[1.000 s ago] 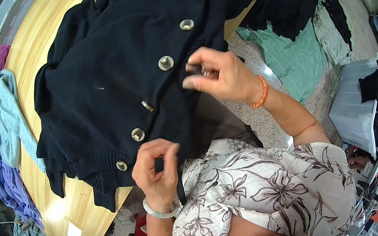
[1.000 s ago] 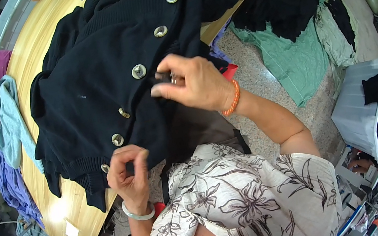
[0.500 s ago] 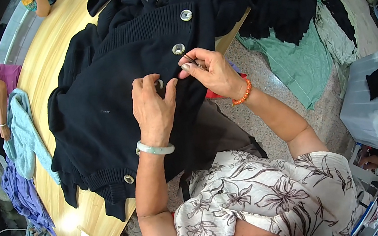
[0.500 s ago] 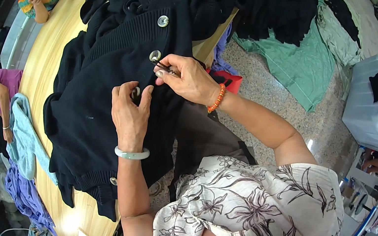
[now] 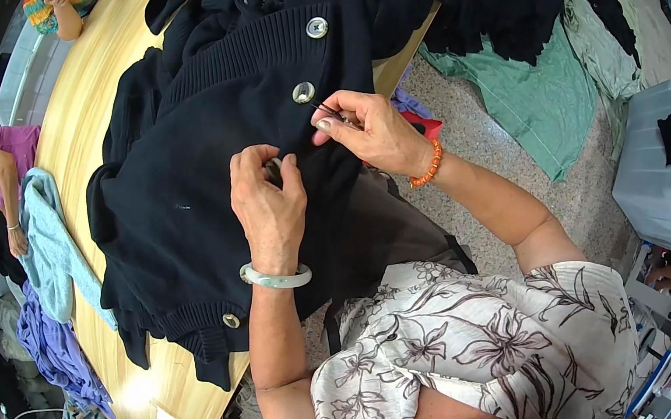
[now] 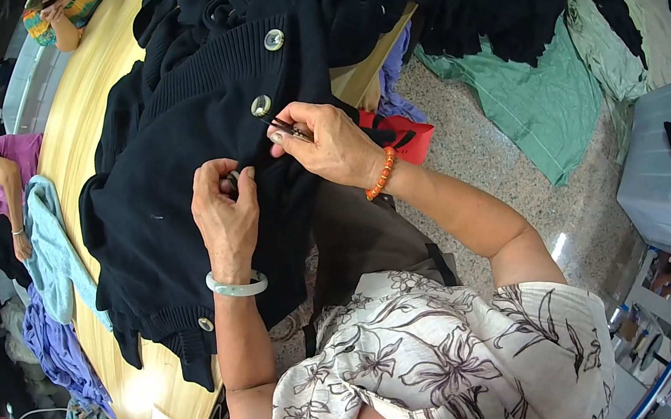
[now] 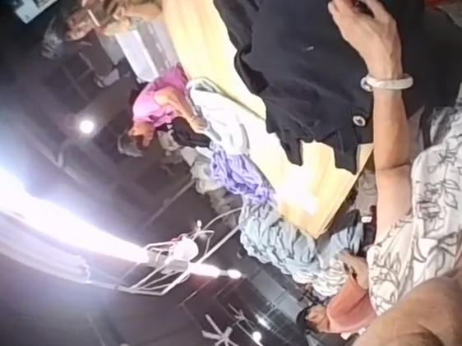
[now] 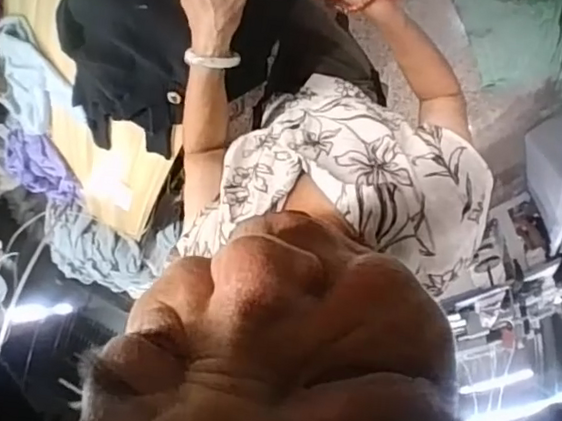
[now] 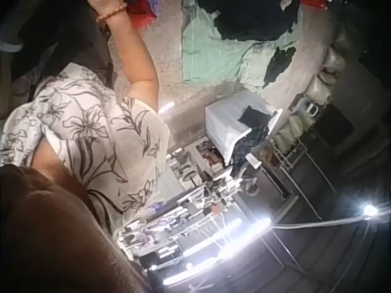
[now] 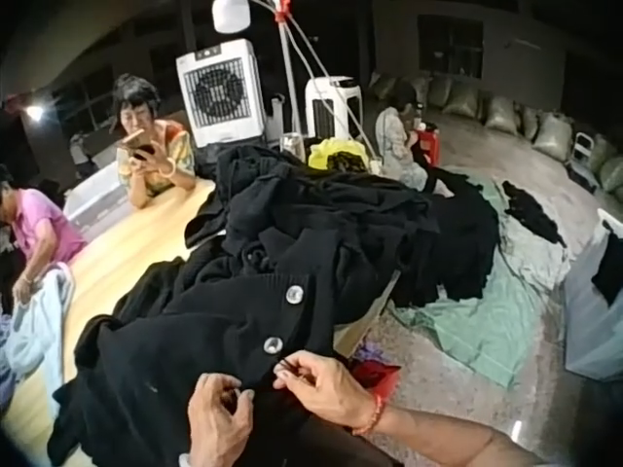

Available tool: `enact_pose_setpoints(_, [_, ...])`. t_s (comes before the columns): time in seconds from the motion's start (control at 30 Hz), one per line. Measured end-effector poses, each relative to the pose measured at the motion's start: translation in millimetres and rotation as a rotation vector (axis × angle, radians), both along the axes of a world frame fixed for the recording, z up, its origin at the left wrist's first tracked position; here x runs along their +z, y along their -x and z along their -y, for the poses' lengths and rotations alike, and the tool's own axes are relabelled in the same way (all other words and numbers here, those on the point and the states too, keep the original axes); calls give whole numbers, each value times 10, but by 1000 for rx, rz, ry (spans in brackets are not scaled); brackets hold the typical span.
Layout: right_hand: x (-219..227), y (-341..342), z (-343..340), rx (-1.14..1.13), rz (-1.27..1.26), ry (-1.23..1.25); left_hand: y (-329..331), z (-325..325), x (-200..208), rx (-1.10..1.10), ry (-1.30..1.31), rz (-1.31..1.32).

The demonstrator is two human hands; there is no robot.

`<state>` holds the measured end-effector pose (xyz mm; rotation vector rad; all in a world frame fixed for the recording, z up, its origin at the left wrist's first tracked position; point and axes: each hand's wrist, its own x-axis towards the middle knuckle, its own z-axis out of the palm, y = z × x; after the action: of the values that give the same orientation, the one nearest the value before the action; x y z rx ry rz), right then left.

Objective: Trimming loose threads from buttons on a black knit garment using small scissors.

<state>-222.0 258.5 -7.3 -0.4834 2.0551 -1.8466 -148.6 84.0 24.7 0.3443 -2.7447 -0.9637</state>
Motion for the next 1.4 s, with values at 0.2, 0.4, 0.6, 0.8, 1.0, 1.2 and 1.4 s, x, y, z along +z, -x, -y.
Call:
enact_pose_setpoints(0.2, [5, -6, -6, 25, -16, -32, -158, 56, -153, 86, -383, -172])
enact_pose_setpoints(0.4, [-17, -29, -2, 39, -34, -15, -260, 146, -198, 47, -565, -215])
enact_pose_setpoints(0.6, [11, -78, -49, 56, -97, -66, -307, 99, -152, 44, -548, -225])
enact_pose_setpoints(0.8, [293, -302, -134, 79, -298, -222, -335, 57, -241, 35, -575, -334])
enact_pose_setpoints(1.0, [388, -363, -137, 132, -268, -287, -317, -27, -156, 41, -426, -248])
enact_pose_setpoints(1.2, [274, -351, -171, 103, -320, -312, -164, -81, -111, 90, -203, -231])
enact_pose_setpoints(1.4, [305, -351, -218, 89, -323, -344, -176, -10, -138, 89, -335, -157])
